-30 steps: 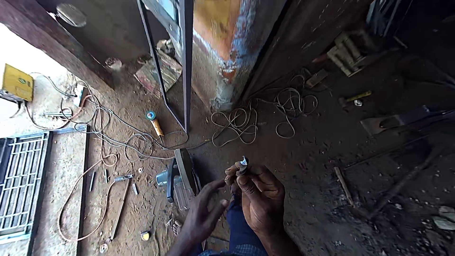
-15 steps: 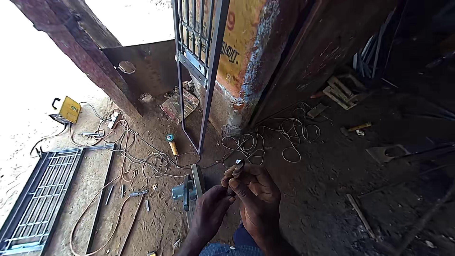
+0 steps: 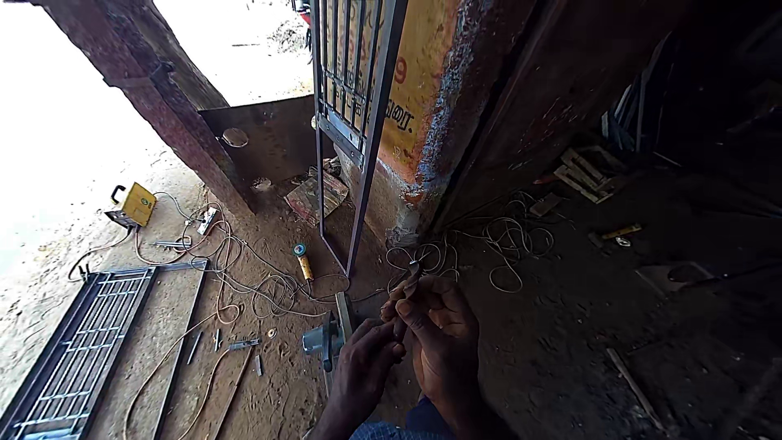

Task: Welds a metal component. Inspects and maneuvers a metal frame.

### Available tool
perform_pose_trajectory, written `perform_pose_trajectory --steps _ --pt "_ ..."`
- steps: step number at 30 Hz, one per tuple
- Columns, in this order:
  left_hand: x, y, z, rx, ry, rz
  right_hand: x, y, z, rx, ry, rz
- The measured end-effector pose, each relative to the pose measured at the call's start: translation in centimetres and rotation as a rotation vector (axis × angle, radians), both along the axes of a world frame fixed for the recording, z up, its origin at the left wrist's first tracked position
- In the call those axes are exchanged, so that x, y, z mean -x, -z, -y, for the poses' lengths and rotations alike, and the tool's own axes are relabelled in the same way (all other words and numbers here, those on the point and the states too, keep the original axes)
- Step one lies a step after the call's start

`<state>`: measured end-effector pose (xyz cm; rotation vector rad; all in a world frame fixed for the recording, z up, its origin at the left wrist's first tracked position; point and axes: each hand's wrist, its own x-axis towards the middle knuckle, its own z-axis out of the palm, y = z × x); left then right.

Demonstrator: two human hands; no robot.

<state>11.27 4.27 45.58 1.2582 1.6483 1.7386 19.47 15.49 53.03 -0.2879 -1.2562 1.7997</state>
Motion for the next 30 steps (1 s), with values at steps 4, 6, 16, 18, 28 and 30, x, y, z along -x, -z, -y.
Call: perform_pose_trajectory --steps 4,6,16,18,28,30 --pt "-0.4 -0.5 0.1 0.003 0.000 0.054 -0.2 -0.3 0.1 0.056 -0.028 -0.009" --pt "-0.6 -0.6 0.2 0.003 -0.012 0.070 -0.3 -0.5 0.1 0.068 -0.046 -0.012" --pt "-0.4 -0.7 0.1 -0.015 -0.058 0.061 -0.4 -1.2 0.3 0.088 -0.104 -0.064" --pt "-0.4 -0.7 0.1 -0.022 -0.061 0.053 -0.4 -1.2 0.3 0.083 -0.115 -0.067" --pt "-0.4 -0.7 -0.1 -0.036 -0.096 0.034 -0.6 -1.1 0.6 0.085 -0.134 -0.097" --pt "-0.5 -0.7 -0.1 -0.039 -0.104 0.033 -0.7 -1.0 0.7 0.080 -0.134 -0.103"
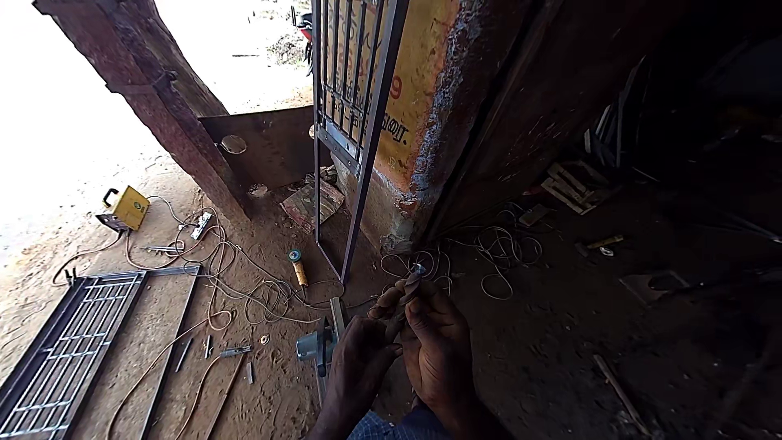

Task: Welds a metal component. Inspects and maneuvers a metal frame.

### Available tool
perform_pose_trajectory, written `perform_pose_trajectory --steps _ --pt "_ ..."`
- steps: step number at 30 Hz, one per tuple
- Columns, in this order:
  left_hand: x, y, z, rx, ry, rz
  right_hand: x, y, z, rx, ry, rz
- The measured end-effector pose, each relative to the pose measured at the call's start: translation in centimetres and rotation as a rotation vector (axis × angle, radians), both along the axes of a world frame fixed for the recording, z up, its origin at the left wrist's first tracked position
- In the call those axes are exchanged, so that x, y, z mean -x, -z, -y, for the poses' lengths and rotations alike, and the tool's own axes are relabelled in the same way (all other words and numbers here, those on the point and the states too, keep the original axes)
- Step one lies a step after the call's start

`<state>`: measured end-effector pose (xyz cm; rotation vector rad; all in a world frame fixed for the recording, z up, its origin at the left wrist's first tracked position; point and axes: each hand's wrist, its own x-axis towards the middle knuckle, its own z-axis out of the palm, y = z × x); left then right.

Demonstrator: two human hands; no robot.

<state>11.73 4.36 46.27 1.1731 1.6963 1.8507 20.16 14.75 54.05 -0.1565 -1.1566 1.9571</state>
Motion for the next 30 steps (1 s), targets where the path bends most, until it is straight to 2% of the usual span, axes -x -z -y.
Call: perform_pose_trajectory --steps 8,17,26,30 --pt "0.2 0.0 0.4 0.027 0.000 -0.004 -0.5 0.3 0.3 -0.063 0.011 0.006" --pt "0.1 -0.5 0.8 0.074 0.020 -0.144 -0.7 0.4 0.3 -0.119 0.051 0.031" --pt "-0.4 -0.6 1.2 0.074 0.136 -0.048 -1.0 0.9 -0.1 -0.095 0.069 0.075" --pt "-0.2 -0.5 1.4 0.082 0.170 -0.026 -1.1 1.7 -0.6 -0.148 0.050 0.219"
